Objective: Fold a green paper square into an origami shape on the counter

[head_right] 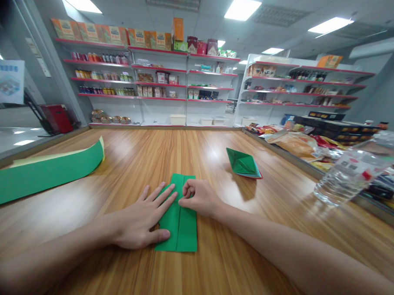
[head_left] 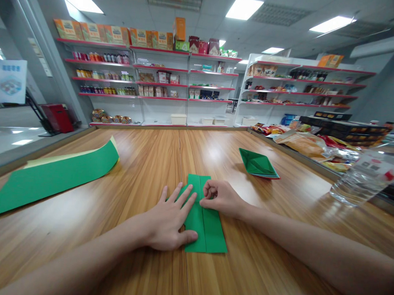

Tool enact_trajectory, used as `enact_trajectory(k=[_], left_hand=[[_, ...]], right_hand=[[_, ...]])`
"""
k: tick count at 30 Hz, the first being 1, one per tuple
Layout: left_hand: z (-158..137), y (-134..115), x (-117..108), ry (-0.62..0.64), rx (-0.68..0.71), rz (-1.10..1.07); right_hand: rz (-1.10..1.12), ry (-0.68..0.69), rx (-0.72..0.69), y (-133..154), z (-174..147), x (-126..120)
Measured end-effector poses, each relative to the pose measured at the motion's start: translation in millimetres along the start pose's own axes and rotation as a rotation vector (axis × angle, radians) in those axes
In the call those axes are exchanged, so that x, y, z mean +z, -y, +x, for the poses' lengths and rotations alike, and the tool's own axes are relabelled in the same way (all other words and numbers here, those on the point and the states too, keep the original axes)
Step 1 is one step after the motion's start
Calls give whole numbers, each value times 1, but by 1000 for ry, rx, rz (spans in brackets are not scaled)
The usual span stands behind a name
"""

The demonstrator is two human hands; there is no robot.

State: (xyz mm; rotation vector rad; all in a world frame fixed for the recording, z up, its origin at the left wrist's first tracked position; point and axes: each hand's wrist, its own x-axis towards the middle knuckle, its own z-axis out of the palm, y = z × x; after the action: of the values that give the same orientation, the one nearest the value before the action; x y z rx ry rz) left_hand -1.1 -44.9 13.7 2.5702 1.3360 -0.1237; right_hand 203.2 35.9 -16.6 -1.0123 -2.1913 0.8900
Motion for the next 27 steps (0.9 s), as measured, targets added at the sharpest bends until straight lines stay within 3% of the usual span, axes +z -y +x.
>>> enact_trajectory(k=[7, 27], left_hand=[[0, -1, 0, -1, -4, -3], [1, 0, 1, 5, -2, 13]], right_hand=[[19, 19, 35, 5, 5, 3], [-125, -80, -92, -18, 42, -7]])
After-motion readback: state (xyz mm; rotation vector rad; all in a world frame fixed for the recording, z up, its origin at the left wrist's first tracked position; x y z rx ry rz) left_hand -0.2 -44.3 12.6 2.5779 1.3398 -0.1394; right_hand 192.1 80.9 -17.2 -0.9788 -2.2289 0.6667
